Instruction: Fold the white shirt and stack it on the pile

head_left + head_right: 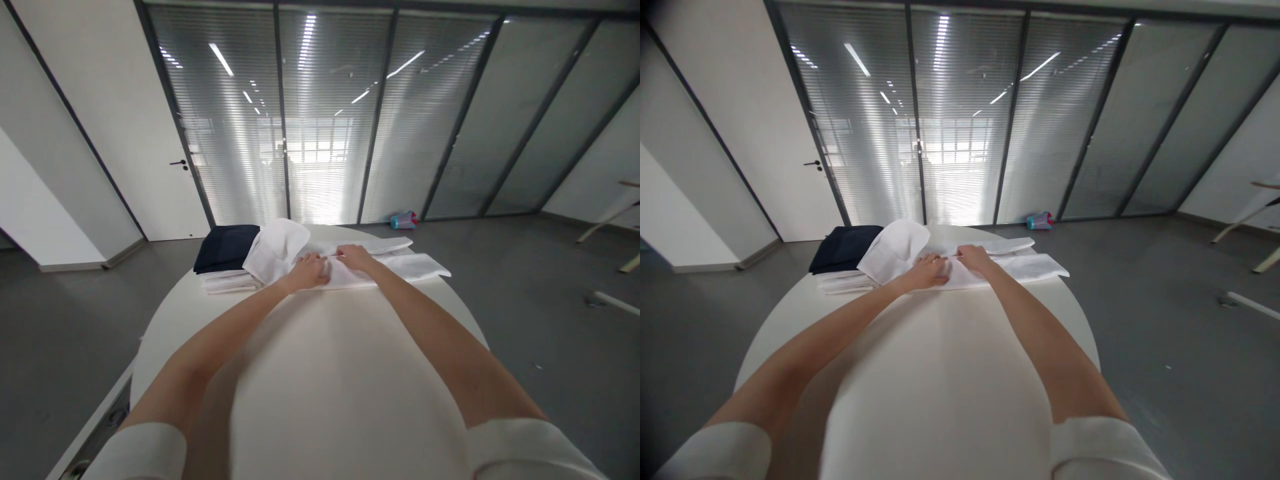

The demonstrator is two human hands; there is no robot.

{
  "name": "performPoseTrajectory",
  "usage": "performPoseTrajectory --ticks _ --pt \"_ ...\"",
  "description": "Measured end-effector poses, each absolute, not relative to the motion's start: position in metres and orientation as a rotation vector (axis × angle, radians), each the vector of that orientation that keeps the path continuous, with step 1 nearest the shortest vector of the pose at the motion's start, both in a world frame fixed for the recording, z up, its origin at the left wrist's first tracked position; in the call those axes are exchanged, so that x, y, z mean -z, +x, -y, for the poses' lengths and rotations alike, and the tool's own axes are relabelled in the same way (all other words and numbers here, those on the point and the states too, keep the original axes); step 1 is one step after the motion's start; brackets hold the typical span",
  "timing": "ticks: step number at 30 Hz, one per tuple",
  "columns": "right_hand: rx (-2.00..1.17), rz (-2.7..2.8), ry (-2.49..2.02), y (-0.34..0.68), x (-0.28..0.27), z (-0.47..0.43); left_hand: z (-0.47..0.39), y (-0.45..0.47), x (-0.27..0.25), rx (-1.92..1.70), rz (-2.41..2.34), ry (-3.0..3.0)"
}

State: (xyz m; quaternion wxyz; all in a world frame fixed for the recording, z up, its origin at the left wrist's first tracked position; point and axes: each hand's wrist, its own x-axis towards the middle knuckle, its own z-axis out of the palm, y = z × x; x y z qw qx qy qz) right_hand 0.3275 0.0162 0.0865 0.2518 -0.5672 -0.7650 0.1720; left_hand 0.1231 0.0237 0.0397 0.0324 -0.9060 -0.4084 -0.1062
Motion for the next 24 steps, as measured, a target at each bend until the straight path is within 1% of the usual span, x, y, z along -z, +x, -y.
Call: performPoseTrajectory --ticks 3,4,6,9,10,11,12,15,17,21,24 --pt "-0.429 2.169 -1.532 0.33 -0.106 -0.014 -0.024 0.114 -0.049 0.441 1.35 -2.673" --pt "-0.463 2.211 -1.524 0.336 -0.114 -0.011 -0.021 0.11 -0.055 0.438 1.371 -2.661" --pt "-0.698 2.302 -1.527 0.35 -0.128 -0.005 -0.008 0.104 -0.067 0.348 1.338 -2.725" --pt "-1.173 2.308 -1.561 0.368 -0.135 -0.003 0.032 0.099 -0.086 0.13 1.068 -2.937" --pt "-1.221 2.286 -1.596 0.37 -0.132 -0.005 0.048 0.099 -0.091 0.041 0.969 -2.999" --pt "-1.179 2.284 -1.635 0.37 -0.127 -0.009 0.064 0.099 -0.095 -0.057 0.896 -3.051" --pt "-1.07 2.301 -1.672 0.368 -0.12 -0.013 0.078 0.1 -0.099 -0.153 0.851 -3.096" --pt "-0.671 2.337 -1.694 0.354 -0.098 -0.025 0.104 0.1 -0.107 -0.322 0.868 -3.163" --pt "-0.525 2.321 -1.647 0.341 -0.085 -0.028 0.104 0.099 -0.112 -0.29 0.933 -3.151" --pt "-0.393 2.264 -1.6 0.323 -0.065 -0.022 0.075 0.094 -0.116 -0.141 1.071 -3.122" --pt "-0.326 2.21 -1.599 0.317 -0.055 -0.015 0.044 0.093 -0.107 -0.017 1.189 -3.042"
